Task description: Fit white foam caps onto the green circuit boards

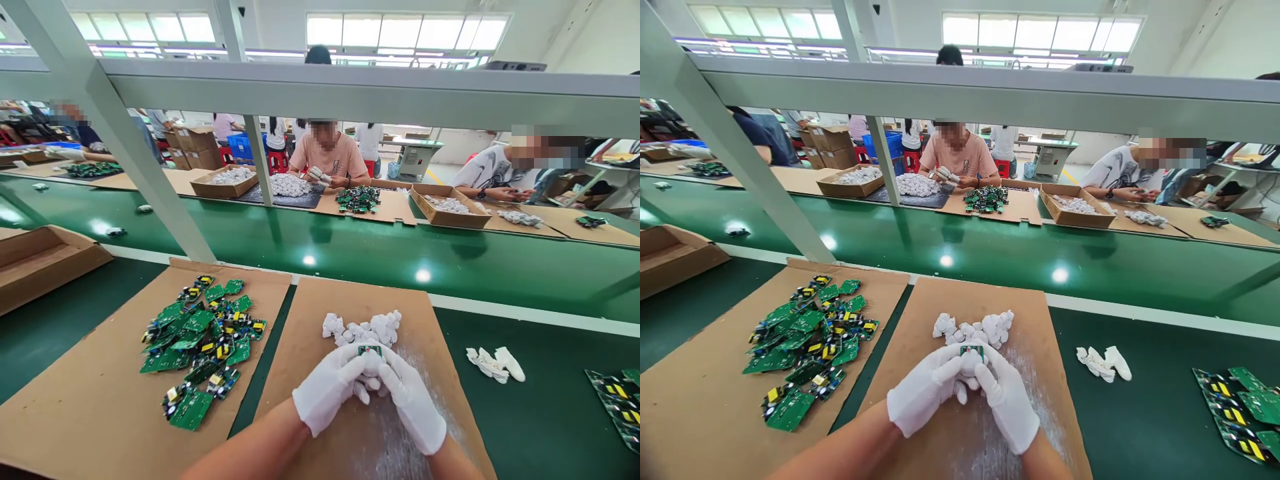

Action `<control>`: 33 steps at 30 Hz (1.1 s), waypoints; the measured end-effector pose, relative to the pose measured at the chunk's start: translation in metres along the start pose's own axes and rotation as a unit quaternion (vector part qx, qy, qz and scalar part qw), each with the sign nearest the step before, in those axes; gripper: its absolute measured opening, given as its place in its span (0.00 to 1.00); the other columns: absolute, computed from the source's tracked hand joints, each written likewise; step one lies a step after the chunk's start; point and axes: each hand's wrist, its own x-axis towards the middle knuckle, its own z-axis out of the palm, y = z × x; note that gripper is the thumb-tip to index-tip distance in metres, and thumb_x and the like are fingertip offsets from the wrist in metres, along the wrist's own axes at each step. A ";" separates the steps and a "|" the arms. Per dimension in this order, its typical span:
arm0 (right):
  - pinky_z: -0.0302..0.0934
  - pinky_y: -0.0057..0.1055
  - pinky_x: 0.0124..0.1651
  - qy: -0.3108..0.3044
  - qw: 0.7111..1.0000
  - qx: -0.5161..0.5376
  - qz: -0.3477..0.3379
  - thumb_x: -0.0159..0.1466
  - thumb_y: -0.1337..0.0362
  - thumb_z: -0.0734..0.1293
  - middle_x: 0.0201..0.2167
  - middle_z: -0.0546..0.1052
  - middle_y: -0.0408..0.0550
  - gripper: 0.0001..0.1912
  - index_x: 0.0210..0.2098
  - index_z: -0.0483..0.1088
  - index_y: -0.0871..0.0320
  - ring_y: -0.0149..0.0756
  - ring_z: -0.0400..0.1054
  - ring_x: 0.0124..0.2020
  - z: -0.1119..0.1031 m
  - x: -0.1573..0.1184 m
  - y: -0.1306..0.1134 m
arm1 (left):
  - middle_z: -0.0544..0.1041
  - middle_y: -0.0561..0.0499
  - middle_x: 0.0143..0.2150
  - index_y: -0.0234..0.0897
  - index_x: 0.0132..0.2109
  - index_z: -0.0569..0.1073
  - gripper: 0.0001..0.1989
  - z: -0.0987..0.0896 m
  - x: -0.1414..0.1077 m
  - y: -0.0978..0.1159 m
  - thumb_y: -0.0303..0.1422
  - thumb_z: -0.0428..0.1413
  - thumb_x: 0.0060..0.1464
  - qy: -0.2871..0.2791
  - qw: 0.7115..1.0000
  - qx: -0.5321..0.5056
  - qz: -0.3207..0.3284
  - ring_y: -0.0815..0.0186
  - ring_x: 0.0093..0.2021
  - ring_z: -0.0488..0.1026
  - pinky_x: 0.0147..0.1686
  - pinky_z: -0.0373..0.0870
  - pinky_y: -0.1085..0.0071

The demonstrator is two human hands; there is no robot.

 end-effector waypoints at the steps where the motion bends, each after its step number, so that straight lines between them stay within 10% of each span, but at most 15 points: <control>1: 0.60 0.28 0.33 0.008 1.000 -0.018 0.001 0.61 0.51 0.59 0.25 0.72 0.44 0.20 0.46 0.68 0.57 0.34 0.64 0.29 0.001 0.000 -0.003 | 0.68 0.50 0.28 0.32 0.35 0.69 0.12 0.000 0.000 -0.002 0.38 0.53 0.51 0.016 1.000 0.009 0.001 0.72 0.28 0.66 0.21 0.60 0.80; 5: 0.57 0.25 0.29 0.015 0.999 -0.037 0.010 0.64 0.53 0.56 0.21 0.69 0.42 0.17 0.32 0.70 0.58 0.31 0.61 0.25 0.005 -0.003 -0.009 | 0.68 0.50 0.25 0.31 0.33 0.69 0.15 0.001 0.001 -0.006 0.41 0.53 0.51 0.049 0.997 0.056 0.002 0.71 0.26 0.66 0.20 0.60 0.79; 14: 0.60 0.26 0.34 0.043 0.997 -0.068 0.017 0.62 0.52 0.59 0.28 0.74 0.44 0.16 0.36 0.70 0.57 0.34 0.65 0.30 0.005 -0.003 -0.014 | 0.69 0.48 0.30 0.33 0.42 0.69 0.17 0.000 -0.002 -0.008 0.42 0.48 0.55 -0.026 0.999 0.010 0.037 0.70 0.30 0.67 0.25 0.66 0.76; 33: 0.63 0.28 0.33 0.024 1.000 -0.006 0.011 0.63 0.52 0.57 0.25 0.74 0.45 0.19 0.41 0.73 0.57 0.34 0.67 0.28 0.004 -0.002 -0.012 | 0.70 0.49 0.26 0.31 0.36 0.68 0.13 -0.001 -0.001 -0.008 0.38 0.56 0.49 0.032 0.999 0.010 -0.004 0.71 0.26 0.68 0.21 0.66 0.79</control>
